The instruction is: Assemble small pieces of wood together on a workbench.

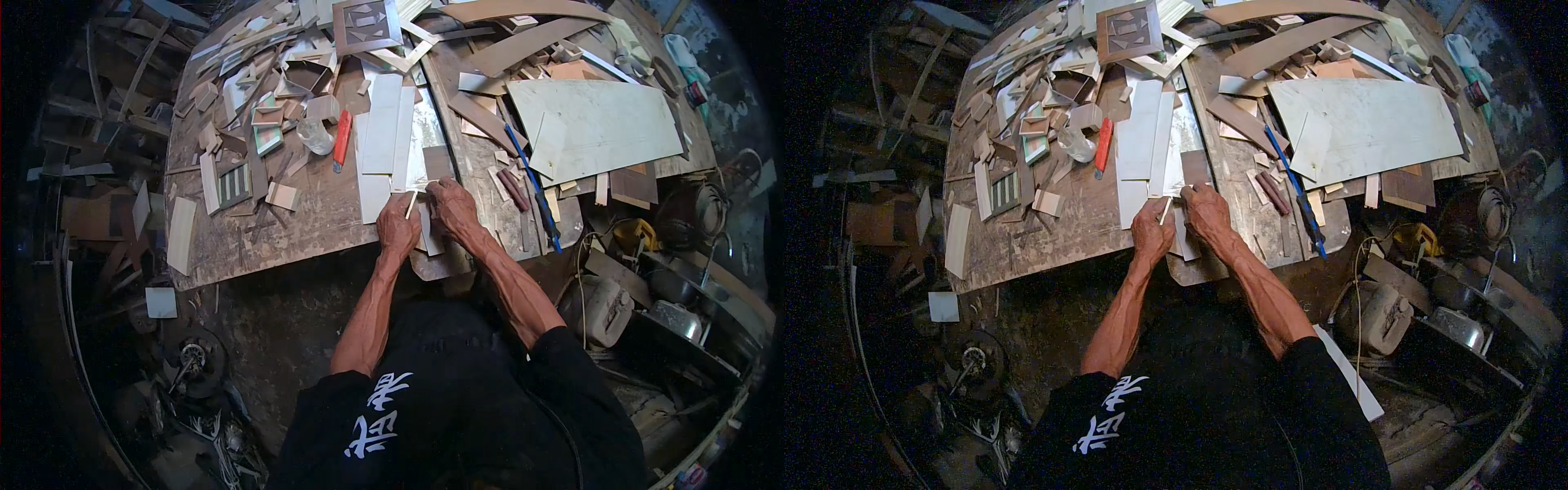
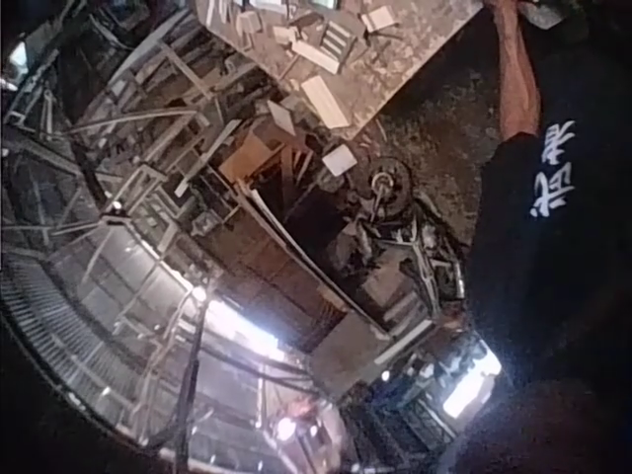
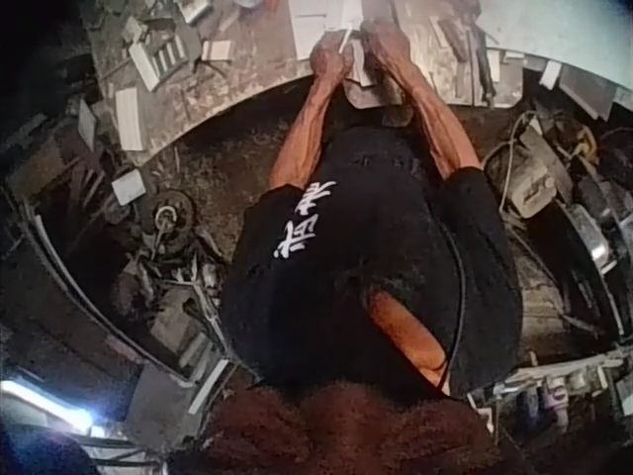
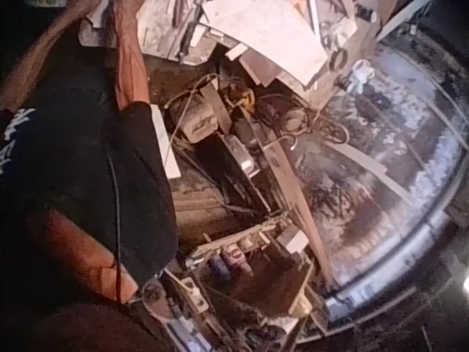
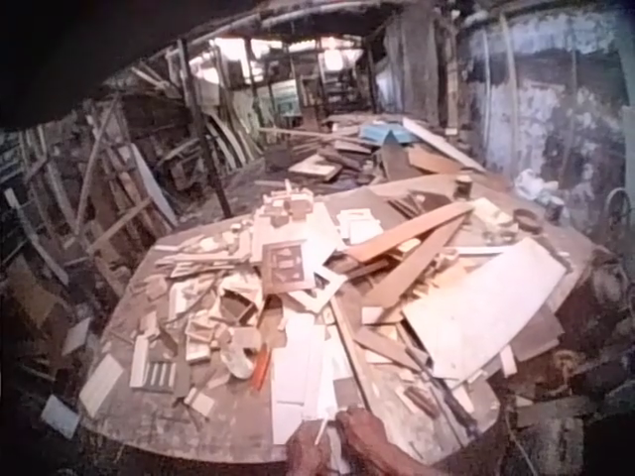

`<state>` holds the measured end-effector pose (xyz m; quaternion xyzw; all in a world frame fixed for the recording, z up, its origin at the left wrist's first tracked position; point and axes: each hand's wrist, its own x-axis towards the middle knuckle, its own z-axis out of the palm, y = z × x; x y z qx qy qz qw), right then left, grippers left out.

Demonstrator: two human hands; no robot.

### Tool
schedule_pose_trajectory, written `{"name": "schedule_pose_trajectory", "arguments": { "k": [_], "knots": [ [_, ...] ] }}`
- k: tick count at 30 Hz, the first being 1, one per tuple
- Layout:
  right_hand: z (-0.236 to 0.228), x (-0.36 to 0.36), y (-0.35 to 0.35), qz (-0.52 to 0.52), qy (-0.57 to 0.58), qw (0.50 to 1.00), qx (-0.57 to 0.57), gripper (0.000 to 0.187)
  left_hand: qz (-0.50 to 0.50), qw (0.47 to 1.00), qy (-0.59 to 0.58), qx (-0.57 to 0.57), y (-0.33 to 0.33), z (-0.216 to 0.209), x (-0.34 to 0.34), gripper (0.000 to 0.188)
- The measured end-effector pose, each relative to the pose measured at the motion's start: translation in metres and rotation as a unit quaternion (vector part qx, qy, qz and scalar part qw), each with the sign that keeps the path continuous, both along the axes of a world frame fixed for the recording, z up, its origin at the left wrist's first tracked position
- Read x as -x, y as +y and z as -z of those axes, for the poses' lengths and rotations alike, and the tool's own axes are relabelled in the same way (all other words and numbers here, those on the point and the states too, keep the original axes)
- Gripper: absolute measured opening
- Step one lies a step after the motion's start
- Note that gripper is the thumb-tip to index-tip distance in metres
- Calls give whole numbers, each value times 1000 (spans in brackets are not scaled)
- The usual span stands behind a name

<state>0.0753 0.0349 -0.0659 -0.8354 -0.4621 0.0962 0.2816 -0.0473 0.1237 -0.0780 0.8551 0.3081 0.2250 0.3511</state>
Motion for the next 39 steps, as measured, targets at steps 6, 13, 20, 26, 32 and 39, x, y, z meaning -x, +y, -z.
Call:
{"name": "schedule_pose_trajectory", "arguments": {
  "k": [6, 13, 20, 26, 32, 39],
  "knots": [
    [-3, -1, 0, -14, -3, 1000, 7, 26, -2, 999, 19, 35, 5, 2, -2, 33],
    [-6, -3, -2, -42, 6, 999, 15, 22, 3, 1000, 14, 25, 1, 0, -3, 33],
    [-2, -1, -2, -37, 22, 999, 7, 19, 2, 1000, -3, 16, 4, 1, -6, 30],
    [2, 0, -1, -44, 19, 999, 15, 19, 41, 999, -8, -5, 6, 1, -4, 32],
    [11, 0, -2, -46, -8, 999, -6, 20, 37, 999, -1, -2, 7, 5, -6, 31],
    [7, 5, -1, -27, 5, 1000, -7, 20, 45, 998, -31, -24, 10, 9, -4, 30]
  ]
}}
